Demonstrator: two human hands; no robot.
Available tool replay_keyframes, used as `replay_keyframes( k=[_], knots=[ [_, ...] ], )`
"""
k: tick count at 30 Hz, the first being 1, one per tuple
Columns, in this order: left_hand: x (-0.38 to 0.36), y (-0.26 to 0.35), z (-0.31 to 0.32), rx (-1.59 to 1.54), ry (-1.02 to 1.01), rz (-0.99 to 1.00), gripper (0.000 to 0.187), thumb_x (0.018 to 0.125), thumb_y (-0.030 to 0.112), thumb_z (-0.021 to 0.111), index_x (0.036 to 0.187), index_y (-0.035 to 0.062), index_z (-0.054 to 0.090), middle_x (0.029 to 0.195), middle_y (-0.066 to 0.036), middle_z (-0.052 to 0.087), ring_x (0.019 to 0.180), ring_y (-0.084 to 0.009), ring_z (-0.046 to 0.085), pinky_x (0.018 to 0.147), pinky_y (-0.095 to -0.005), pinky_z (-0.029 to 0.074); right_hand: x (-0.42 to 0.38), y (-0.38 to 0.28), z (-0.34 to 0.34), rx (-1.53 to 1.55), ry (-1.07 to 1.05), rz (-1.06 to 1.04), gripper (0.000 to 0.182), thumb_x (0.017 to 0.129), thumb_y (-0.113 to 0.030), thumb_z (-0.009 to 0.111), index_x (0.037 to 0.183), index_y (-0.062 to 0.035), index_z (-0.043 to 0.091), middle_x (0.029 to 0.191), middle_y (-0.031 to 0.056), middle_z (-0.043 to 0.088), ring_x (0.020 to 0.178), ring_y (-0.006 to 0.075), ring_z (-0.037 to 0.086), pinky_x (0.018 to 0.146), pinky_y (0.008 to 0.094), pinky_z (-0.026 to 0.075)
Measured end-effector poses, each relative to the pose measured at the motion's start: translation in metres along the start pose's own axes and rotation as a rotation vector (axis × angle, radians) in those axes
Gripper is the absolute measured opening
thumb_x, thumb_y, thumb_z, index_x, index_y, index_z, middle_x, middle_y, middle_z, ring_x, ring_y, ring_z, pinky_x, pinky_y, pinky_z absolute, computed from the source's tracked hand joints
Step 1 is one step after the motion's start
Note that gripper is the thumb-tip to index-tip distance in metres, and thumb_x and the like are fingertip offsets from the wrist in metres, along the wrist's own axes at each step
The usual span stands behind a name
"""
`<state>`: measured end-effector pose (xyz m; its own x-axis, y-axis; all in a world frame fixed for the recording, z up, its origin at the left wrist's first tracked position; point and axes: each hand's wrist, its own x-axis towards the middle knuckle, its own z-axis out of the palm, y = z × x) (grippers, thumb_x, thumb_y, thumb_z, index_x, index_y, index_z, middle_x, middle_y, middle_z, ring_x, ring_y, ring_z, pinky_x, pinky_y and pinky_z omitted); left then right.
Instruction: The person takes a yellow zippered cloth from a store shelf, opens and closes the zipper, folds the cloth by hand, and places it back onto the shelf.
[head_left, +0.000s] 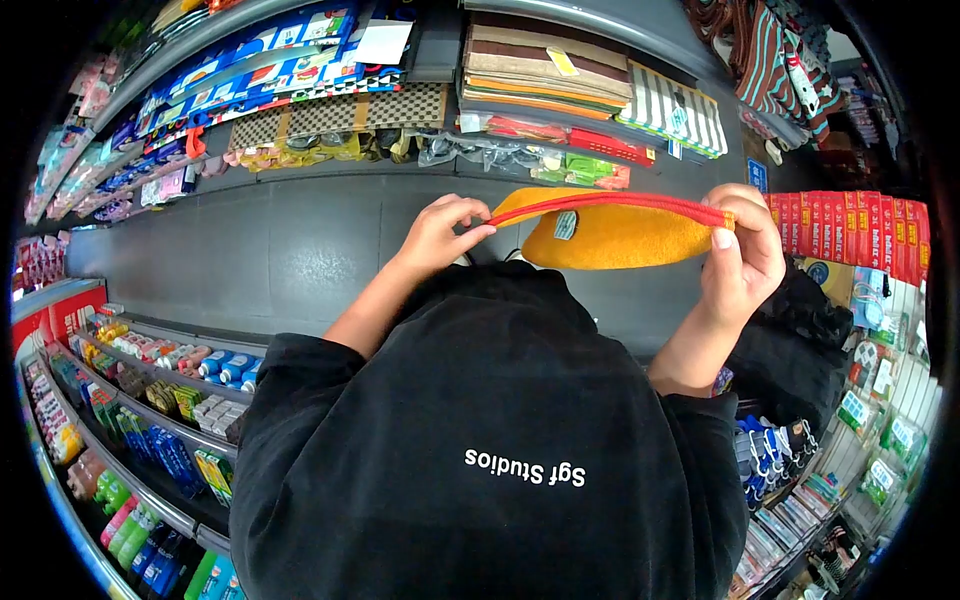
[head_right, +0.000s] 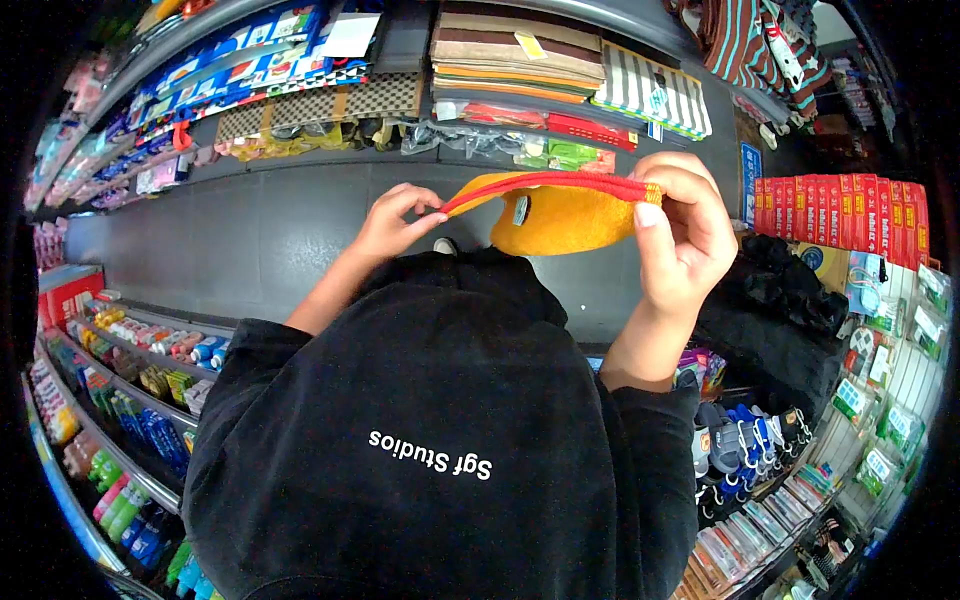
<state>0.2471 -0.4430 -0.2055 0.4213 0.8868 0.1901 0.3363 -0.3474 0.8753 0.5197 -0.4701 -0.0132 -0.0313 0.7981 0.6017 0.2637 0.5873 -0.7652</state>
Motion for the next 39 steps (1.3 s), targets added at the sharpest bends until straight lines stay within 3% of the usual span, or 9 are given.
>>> replay_keyframes(
  k=[5,9,11,14,18,23,26,33,39],
  knots=[
    [0.004,0.004,0.002,0.045,0.003,0.111,0.016,0.072,0.011,0.068,0.086,0.0075,0.061,0.077,-0.005,0.059,0.064,-0.0194,0.052,0.06,-0.031,0.044,0.0,-0.002,0.003,0.019,-0.007,0.012,0.013,0.076,0.0,0.057,0.088,0.0052,0.055,0.087,0.0137,0.055,0.08,0.0175,0.053,0.073,0.0265,0.043],
    [0.003,0.011,0.005,0.035,-0.039,0.015,0.016,0.074,0.008,0.065,0.089,0.0076,0.06,0.083,-0.006,0.059,0.067,-0.0216,0.055,0.061,-0.0319,0.045,0.001,-0.001,0.003,-0.001,-0.017,-0.003,0.014,0.076,-0.001,0.057,0.088,0.0051,0.054,0.087,0.0137,0.055,0.08,0.0177,0.053,0.073,0.0266,0.043],
    [0.001,0.003,0.01,0.091,0.017,0.176,0.02,0.074,0.006,0.063,0.094,0.0089,0.061,0.088,-0.006,0.058,0.073,-0.0229,0.058,0.063,-0.0328,0.047,0.0,-0.002,0.003,0.019,0.002,0.025,0.013,0.076,-0.001,0.058,0.088,0.005,0.054,0.087,0.0137,0.055,0.079,0.018,0.053,0.073,0.0268,0.043],
    [-0.003,0.002,0.012,0.131,0.008,0.198,0.023,0.074,0.004,0.062,0.097,0.0091,0.062,0.09,-0.006,0.058,0.079,-0.0238,0.059,0.067,-0.0331,0.047,0.0,-0.001,0.002,0.009,0.003,0.009,0.013,0.076,0.0,0.057,0.087,0.0048,0.054,0.086,0.0136,0.055,0.079,0.0182,0.053,0.072,0.027,0.043],
    [-0.001,0.0,0.013,-0.012,-0.013,0.155,0.023,0.074,0.004,0.063,0.097,0.0083,0.064,0.089,-0.007,0.059,0.081,-0.0242,0.058,0.069,-0.0323,0.047,0.0,0.0,0.001,-0.013,-0.004,-0.009,0.013,0.076,0.0,0.057,0.087,0.0048,0.055,0.086,0.0134,0.055,0.079,0.0182,0.053,0.072,0.0269,0.043],
    [0.004,-0.005,0.012,0.007,0.008,0.306,0.018,0.072,0.002,0.067,0.09,0.0031,0.065,0.09,-0.008,0.06,0.087,-0.0231,0.058,0.075,-0.0313,0.047,0.0,0.001,-0.002,-0.01,0.021,0.006,0.012,0.076,-0.001,0.058,0.086,0.0049,0.055,0.086,0.0134,0.056,0.08,0.0181,0.053,0.072,0.0265,0.043],
    [0.001,0.001,0.009,-0.11,-0.058,0.076,0.017,0.073,0.002,0.067,0.09,0.0027,0.065,0.088,-0.008,0.06,0.088,-0.0226,0.058,0.076,-0.0308,0.047,-0.001,0.005,-0.009,-0.02,0.053,0.024,0.012,0.076,-0.002,0.057,0.086,0.005,0.055,0.087,0.0134,0.056,0.08,0.0185,0.053,0.072,0.027,0.043],
    [0.0,-0.005,0.011,-0.084,-0.006,0.194,0.016,0.074,0.004,0.067,0.09,0.002,0.066,0.094,-0.01,0.064,0.081,-0.0228,0.06,0.073,-0.0315,0.047,-0.001,0.011,-0.026,0.021,0.108,0.006,0.014,0.077,-0.004,0.056,0.087,0.005,0.055,0.087,0.0145,0.055,0.081,0.0197,0.052,0.075,0.0289,0.042],
    [0.004,0.004,0.005,-0.111,-0.116,0.158,0.015,0.072,0.006,0.068,0.087,0.0035,0.067,0.084,-0.008,0.066,0.076,-0.0235,0.059,0.07,-0.033,0.047,0.002,0.011,-0.028,0.007,0.157,-0.006,0.013,0.077,-0.004,0.056,0.087,0.0052,0.055,0.085,0.0145,0.055,0.08,0.0197,0.052,0.074,0.0291,0.042]
  ],
)
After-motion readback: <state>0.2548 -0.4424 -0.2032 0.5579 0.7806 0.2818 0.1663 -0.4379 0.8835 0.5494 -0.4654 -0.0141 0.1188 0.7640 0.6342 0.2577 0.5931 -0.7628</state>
